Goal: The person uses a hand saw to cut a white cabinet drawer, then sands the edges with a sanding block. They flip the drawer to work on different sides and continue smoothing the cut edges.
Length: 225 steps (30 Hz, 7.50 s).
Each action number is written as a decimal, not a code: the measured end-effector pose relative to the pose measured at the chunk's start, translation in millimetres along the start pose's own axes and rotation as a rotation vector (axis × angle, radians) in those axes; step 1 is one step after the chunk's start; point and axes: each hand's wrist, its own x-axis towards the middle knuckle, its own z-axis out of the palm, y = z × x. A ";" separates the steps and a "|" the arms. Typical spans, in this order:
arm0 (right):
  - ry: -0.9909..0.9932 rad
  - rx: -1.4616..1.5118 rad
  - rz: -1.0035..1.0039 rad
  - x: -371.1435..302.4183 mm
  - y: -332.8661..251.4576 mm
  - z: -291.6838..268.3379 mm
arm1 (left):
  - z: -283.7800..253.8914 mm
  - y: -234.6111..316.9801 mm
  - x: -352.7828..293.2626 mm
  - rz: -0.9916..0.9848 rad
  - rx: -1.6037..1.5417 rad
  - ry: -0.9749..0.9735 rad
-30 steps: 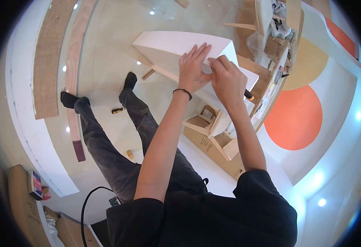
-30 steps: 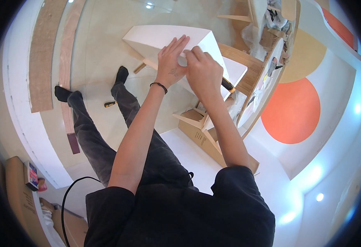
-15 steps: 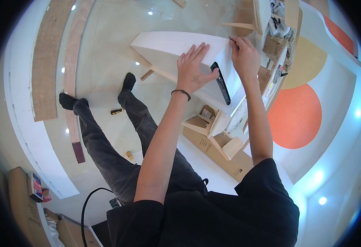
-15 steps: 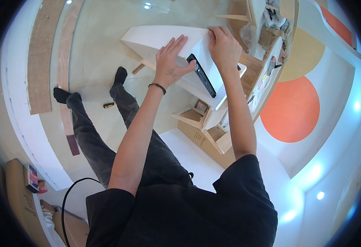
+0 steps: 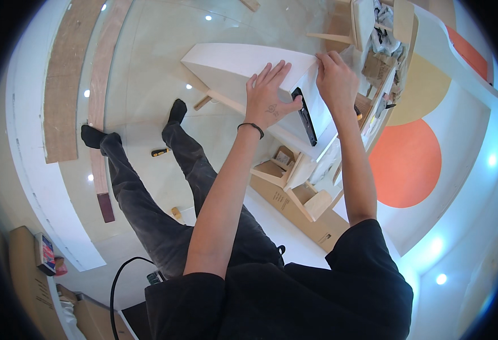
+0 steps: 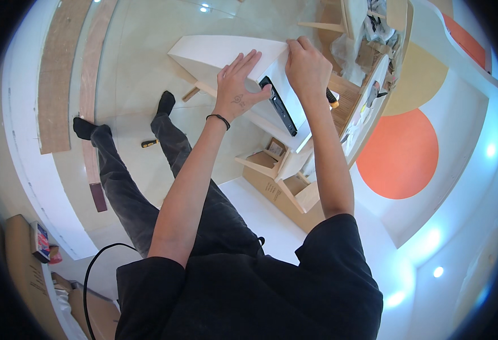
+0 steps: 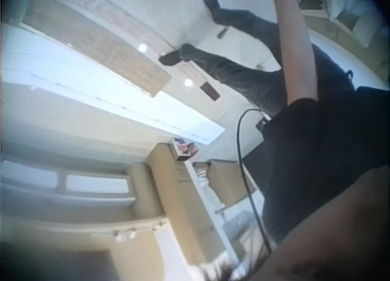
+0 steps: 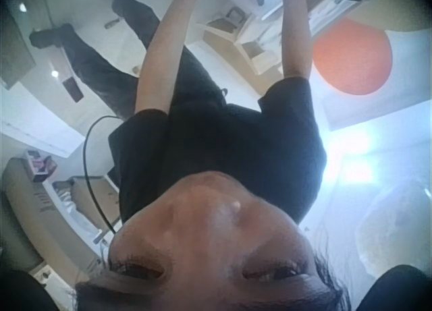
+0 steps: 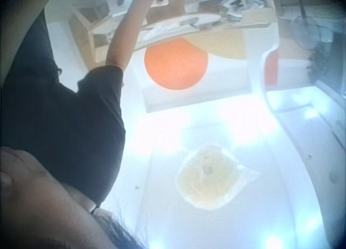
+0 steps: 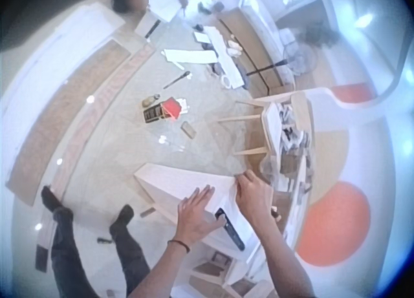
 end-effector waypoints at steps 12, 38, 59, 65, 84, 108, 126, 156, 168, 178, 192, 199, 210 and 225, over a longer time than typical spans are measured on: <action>-0.049 0.119 -0.077 -41.6 -55.6 -24.5 | 2.5 -3.4 1.2 -0.004 0.008 -0.002; -0.023 -0.022 0.032 5.6 -0.3 -1.5 | 0.8 0.4 0.2 -0.012 0.004 -0.005; -0.072 0.126 -0.032 -45.1 -69.1 -26.3 | 4.2 -7.7 0.2 -0.003 0.009 -0.008; 0.016 0.244 0.032 -39.5 -50.7 -29.9 | 3.6 -4.4 0.6 0.003 -0.005 0.006; 0.041 0.021 0.048 5.1 2.8 7.6 | 0.0 -0.2 -0.1 -0.013 0.029 -0.010; -0.031 0.342 0.031 -63.4 -67.9 -53.5 | -8.7 4.4 3.7 0.129 0.051 -0.037; -1.002 0.844 0.590 -503.5 -17.3 102.5 | 2.1 62.3 -20.2 -0.161 0.258 0.370; -0.202 1.221 1.345 -336.9 -44.2 -12.3 | -5.8 89.6 11.7 0.095 0.771 -0.158; 0.327 1.237 0.758 -185.7 74.7 -11.1 | 7.7 89.1 10.4 0.182 0.921 -0.083; 0.408 0.542 1.093 -260.1 303.8 169.3 | 46.6 72.3 43.1 0.254 1.014 0.008; 0.410 0.210 1.348 -314.8 367.3 223.6 | 25.3 61.9 43.5 0.168 0.837 0.020; 0.139 0.645 1.299 -434.8 364.8 280.7 | 17.6 83.3 14.9 0.123 0.720 0.059; 0.411 0.912 0.763 -290.1 236.8 86.6 | 24.0 54.4 -3.7 -0.318 0.013 0.231; 0.141 0.323 -0.711 -43.2 30.1 54.2 | 54.3 -9.1 -7.8 -0.037 -0.063 0.382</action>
